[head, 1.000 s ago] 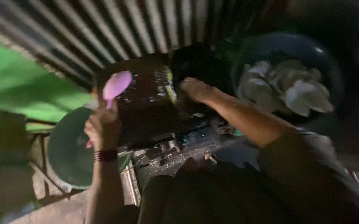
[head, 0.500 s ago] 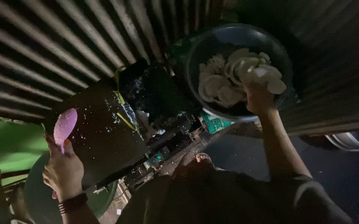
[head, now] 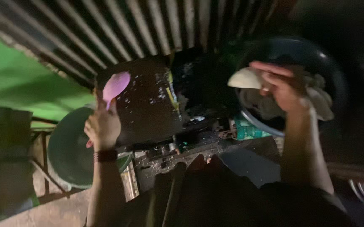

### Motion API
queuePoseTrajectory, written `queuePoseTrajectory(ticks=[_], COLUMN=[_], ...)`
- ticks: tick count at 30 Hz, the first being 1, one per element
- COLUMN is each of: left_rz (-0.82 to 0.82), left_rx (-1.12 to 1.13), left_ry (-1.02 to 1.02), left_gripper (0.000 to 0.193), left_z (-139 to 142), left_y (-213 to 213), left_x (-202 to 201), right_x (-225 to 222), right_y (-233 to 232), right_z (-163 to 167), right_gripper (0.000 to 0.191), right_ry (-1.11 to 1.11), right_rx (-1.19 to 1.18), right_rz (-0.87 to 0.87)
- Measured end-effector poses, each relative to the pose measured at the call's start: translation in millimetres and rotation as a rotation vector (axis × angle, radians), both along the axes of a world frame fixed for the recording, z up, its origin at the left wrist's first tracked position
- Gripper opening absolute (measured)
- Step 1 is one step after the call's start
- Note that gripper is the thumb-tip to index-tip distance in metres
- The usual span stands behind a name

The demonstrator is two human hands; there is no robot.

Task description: The person feeds white coconut pieces into a rotating grater using their right hand while holding a pink plastic spoon in their left hand. The grated coconut falls into a basin below.

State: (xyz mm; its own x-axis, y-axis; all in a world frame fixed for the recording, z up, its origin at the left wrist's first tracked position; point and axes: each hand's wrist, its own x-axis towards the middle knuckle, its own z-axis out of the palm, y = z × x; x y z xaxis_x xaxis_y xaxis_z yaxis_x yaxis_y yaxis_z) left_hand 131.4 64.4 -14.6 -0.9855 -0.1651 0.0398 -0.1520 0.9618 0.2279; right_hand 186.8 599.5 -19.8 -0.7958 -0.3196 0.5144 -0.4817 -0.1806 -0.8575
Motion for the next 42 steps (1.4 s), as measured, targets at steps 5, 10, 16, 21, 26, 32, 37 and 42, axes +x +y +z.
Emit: queuePoseTrajectory(ticks=[5, 10, 16, 21, 26, 32, 37, 42], left_rz=[0.078, 0.019, 0.047, 0.047, 0.048, 0.034, 0.025, 0.014], left_rx=[0.125, -0.001, -0.009, 0.007, 0.019, 0.010, 0.064, 0.060], left_ry=[-0.097, 0.092, 0.060, 0.036, 0.031, 0.057, 0.085, 0.080], left_gripper=[0.069, 0.068, 0.068, 0.068, 0.070, 0.070, 0.069, 0.067], left_z=[-11.2, -15.0, -16.1, -13.3, -13.5, -17.2, -16.0, -16.0], left_y=[-7.8, -3.9, 0.3, 3.8, 3.5, -0.5, 0.6, 3.5], left_x=[-2.4, -6.5, -21.4, -21.7, -19.6, -16.7, -9.4, -12.5], right_x=[-83.1, -120.6, -140.7, -147.0, -142.8, -133.4, -132.1, -132.9], right_y=[-138.2, -177.1, -172.7, -176.0, -185.7, -192.8, -180.3, -172.1], right_z=[-2.9, -23.2, -69.7, -88.5, -79.9, -80.2, -82.4, -69.0], right_gripper=[0.058, 0.049, 0.023, 0.044, 0.034, 0.059, 0.050, 0.028], right_ry=[-0.501, 0.112, 0.274, 0.520, 0.177, 0.414, -0.132, 0.265], right_rx=[0.756, 1.559, 1.507, 1.197, 1.734, 1.957, 1.253, 1.489], right_rz=[-0.213, -0.258, -0.295, -0.484, -0.200, -0.338, -0.261, -0.261])
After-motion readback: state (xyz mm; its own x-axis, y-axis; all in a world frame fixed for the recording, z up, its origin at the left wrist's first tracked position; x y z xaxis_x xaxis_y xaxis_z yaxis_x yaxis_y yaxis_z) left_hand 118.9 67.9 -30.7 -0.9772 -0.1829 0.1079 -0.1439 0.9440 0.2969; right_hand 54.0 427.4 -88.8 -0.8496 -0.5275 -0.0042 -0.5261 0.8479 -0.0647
